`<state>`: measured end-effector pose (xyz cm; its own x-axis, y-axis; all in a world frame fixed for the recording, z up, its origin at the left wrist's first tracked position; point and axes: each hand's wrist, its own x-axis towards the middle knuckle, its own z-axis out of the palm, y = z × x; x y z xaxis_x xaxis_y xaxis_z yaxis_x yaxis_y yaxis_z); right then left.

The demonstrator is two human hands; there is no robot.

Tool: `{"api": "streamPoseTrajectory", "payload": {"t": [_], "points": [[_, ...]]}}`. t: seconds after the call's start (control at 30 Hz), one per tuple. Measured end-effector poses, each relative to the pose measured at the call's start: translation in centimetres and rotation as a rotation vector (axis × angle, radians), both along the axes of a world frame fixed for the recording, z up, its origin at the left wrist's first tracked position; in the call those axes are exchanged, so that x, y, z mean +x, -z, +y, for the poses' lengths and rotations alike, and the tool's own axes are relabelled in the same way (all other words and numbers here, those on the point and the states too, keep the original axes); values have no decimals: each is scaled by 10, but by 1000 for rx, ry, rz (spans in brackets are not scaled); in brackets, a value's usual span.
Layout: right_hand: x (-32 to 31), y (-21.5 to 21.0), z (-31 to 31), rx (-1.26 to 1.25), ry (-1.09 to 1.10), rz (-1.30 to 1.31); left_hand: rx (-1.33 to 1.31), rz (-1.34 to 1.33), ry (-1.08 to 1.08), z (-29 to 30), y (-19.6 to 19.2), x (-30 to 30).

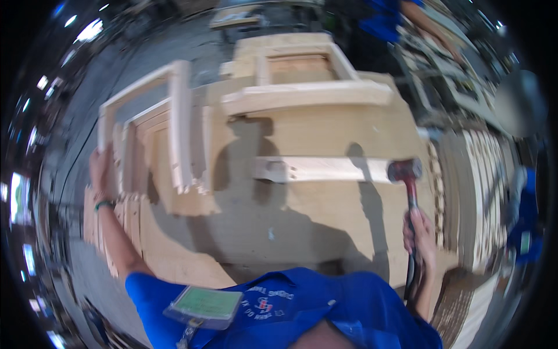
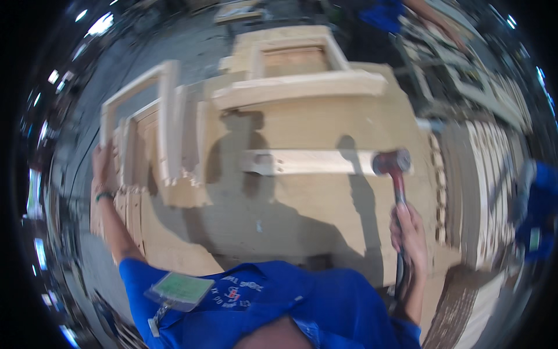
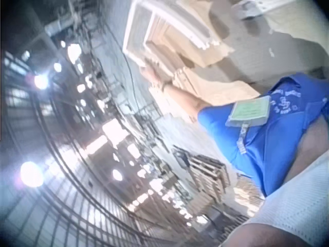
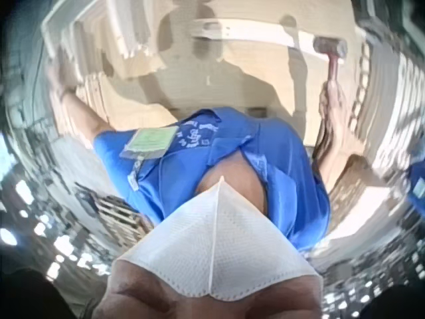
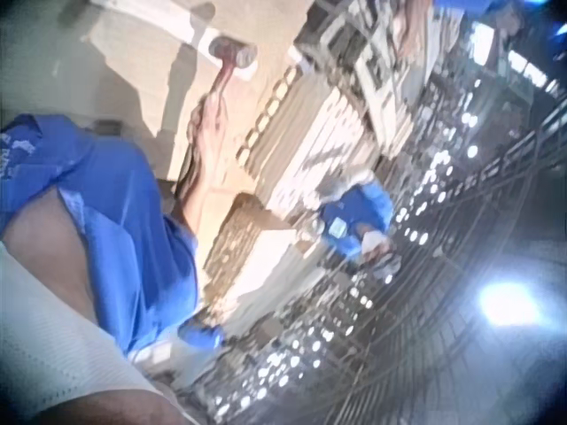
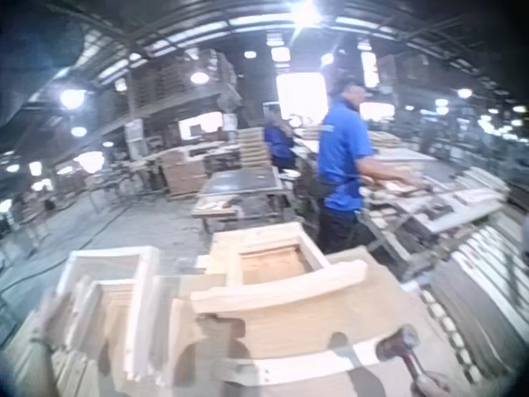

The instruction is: The person assembles wooden chair frames by hand, using a rubber mallet to tap dowels and slats into place. They repeatedly pick up parts, align them, and hammer them together on a workbench in a factory setting.

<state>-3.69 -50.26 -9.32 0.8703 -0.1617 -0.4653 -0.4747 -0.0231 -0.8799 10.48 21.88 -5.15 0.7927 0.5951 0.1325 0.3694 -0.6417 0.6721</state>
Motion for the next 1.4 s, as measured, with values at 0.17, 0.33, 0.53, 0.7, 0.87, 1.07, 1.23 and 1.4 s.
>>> {"api": "streamPoseTrajectory", "payload": {"t": [0.17, 0.33, 0.53, 0.7, 0.87, 1.07, 1.23, 1.4], "points": [[-27, -3, -17, 0, 114, -52, -881, -176, 453, -116, -12, -1], [-56, -8, -32, 24, 192, -152, -967, -403, 590, -288, 31, 7], [-101, -24, -48, 12, 323, -152, -765, -495, 710, -418, 68, 35], [-125, -15, -63, 14, 409, -145, -640, -512, 759, -447, 83, 54], [-125, -9, -74, -4, 426, -163, -570, -529, 783, -453, 93, 53], [-88, -64, -93, -237, 295, -366, -394, -661, 762, -440, 115, 40], [-12, -155, -72, -262, 310, -900, -236, -699, 768, -431, 123, 38], [19, -96, -73, -496, -14, -433, -499, -532, 704, -443, 119, 36]]}}
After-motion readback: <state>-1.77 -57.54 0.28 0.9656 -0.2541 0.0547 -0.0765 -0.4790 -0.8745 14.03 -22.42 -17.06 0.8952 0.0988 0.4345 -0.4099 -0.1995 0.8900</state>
